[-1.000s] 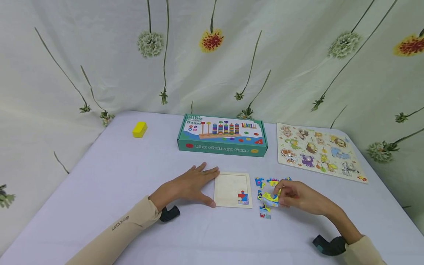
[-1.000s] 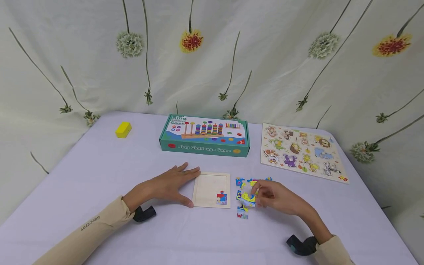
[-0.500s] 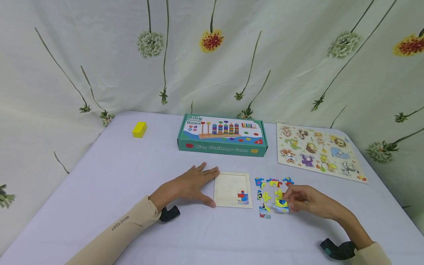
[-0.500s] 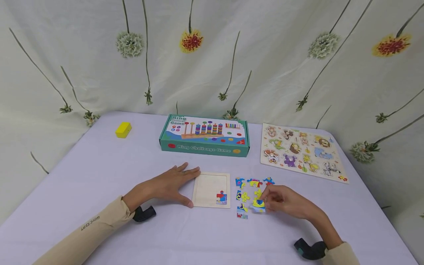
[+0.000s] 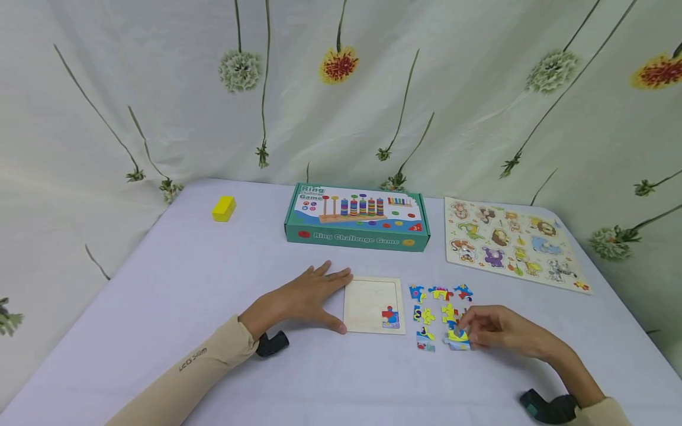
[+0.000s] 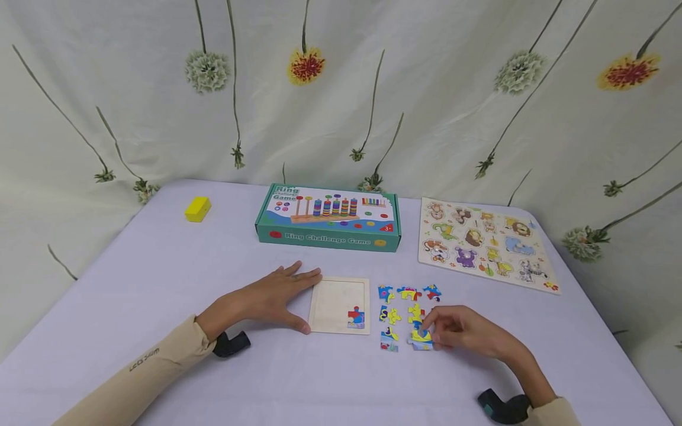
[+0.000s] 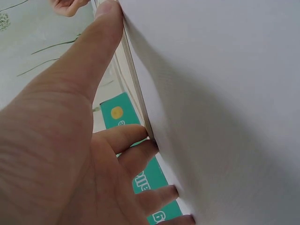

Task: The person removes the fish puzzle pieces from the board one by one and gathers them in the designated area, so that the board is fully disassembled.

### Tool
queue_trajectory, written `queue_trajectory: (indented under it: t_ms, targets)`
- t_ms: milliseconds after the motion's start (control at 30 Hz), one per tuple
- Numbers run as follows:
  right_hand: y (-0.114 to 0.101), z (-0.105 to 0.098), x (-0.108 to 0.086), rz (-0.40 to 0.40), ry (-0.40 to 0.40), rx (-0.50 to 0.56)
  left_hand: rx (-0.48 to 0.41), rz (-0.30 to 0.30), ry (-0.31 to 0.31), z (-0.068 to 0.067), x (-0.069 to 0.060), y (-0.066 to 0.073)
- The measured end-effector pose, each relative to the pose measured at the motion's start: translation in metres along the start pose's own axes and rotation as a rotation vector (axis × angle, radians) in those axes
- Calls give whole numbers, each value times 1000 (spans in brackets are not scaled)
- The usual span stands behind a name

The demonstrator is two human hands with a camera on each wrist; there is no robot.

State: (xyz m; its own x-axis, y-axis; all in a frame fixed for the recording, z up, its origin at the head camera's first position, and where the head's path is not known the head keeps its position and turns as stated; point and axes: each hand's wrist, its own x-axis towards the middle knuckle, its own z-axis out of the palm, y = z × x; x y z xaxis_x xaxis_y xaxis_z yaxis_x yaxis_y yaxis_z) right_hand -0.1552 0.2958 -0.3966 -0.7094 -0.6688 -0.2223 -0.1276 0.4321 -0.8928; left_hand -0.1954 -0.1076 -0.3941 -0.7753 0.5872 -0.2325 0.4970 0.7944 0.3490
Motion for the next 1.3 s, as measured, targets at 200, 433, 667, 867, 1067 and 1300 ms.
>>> queue_trajectory:
  t_ms: [200, 433, 667, 867, 1067, 1300]
  targets:
    - [1, 0, 0, -23, -21, 14, 0, 2, 1, -1, -1, 0]
    - [2, 2, -1, -21, -15, 10, -16, -2, -3, 0, -1, 0]
    - [2, 2, -1, 0, -9, -10, -15, -9, -4, -1, -2, 1]
    - [0, 2, 0, -13, -5, -27, -13, -5, -4, 0, -1, 0]
    - [0, 3, -1, -10, 5, -51, -11, 5, -1, -1, -1, 0]
    - [-3, 2, -1, 9, 12, -81, -8, -1, 0, -1, -1, 1]
